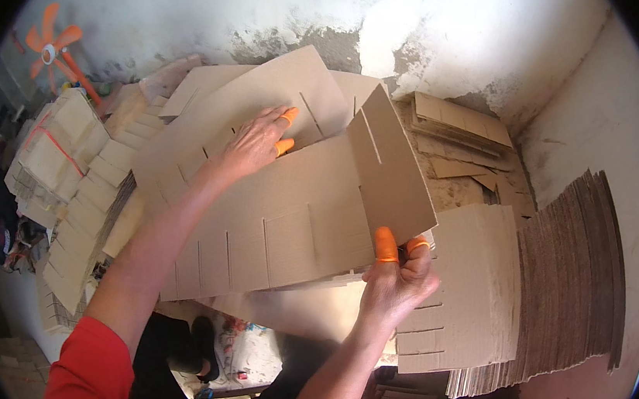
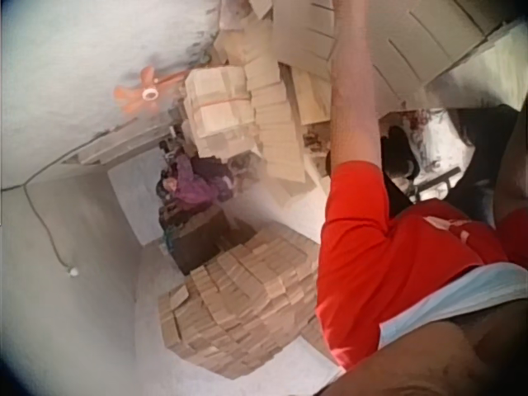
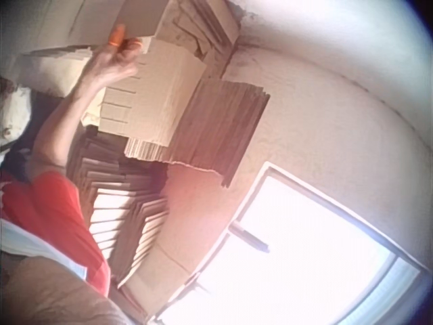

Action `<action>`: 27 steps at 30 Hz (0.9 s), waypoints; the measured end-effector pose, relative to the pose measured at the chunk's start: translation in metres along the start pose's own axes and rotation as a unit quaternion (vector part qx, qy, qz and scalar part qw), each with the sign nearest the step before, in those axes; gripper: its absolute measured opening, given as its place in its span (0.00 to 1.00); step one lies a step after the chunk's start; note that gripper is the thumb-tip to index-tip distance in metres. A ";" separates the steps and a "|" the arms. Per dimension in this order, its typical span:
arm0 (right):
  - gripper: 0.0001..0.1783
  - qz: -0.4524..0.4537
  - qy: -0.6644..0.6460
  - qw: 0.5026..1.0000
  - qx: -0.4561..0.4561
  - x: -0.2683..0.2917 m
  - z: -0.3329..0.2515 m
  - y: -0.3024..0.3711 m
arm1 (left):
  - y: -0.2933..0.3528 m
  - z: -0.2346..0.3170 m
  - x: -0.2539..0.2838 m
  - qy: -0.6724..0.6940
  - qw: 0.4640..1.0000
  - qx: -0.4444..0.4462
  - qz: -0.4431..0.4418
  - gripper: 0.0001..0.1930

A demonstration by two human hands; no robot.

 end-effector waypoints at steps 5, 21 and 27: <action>0.06 0.003 0.013 1.000 0.026 0.000 0.005 -0.003 | -0.012 -0.011 -0.033 -0.086 0.995 0.033 -0.033 0.39; 0.12 -0.013 -0.006 0.999 0.044 -0.013 -0.003 0.005 | -0.053 0.040 0.082 -0.317 0.925 -0.149 0.145 0.06; 0.14 -0.014 0.001 0.999 0.030 -0.014 -0.005 0.006 | -0.056 0.054 0.048 -0.356 0.918 -0.170 0.031 0.18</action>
Point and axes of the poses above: each hand's wrist, its own y-axis away from the middle knuckle, its own x-axis out of the back of the hand, z = x × y, the point moved 7 cm from there along -y, towards the middle knuckle, and after that the axes turned 9 degrees about -z, right-handed, at the moved point
